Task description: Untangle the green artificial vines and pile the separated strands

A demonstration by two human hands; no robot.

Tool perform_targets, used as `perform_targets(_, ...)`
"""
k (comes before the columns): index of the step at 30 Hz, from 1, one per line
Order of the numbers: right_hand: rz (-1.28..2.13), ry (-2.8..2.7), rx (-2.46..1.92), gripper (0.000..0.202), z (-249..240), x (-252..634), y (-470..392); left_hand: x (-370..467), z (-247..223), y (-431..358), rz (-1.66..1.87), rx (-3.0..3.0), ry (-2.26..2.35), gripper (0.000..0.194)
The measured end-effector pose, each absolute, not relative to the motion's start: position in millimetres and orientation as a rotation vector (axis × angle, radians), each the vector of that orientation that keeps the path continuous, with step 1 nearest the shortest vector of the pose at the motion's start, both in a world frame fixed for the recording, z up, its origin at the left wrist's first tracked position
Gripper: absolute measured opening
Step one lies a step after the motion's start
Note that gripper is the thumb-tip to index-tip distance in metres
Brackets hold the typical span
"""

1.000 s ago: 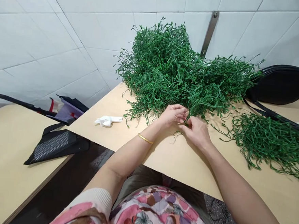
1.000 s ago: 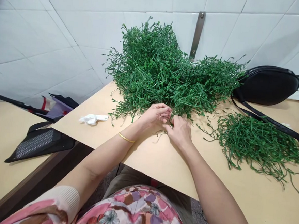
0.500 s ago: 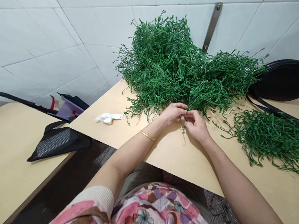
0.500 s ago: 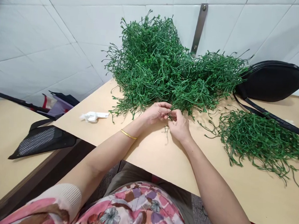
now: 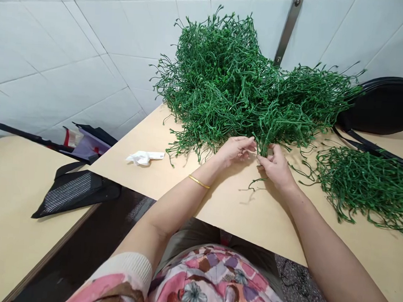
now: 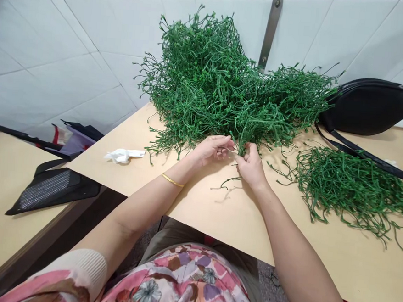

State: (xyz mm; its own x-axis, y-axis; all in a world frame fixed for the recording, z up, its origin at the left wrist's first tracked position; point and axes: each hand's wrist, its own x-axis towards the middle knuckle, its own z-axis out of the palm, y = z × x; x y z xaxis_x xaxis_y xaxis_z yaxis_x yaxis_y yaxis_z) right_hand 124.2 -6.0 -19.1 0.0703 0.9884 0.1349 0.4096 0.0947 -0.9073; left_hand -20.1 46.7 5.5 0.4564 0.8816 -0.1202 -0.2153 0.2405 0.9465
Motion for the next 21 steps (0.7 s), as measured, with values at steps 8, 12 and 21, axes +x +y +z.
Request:
perform_targets(8,1.408,-1.260,-1.169,0.042,12,110,-34,-7,11,44,0.690,1.044,0.569,0.031)
perform_targets(12,1.480,-1.146,-1.139,0.040,16,111,-51,9,22,34,0.728,1.239,0.683,0.012)
perform_targets(21,1.185,-1.033,-1.368,0.028,0,136,-79,13,8,41,1.030,1.332,1.080,0.017)
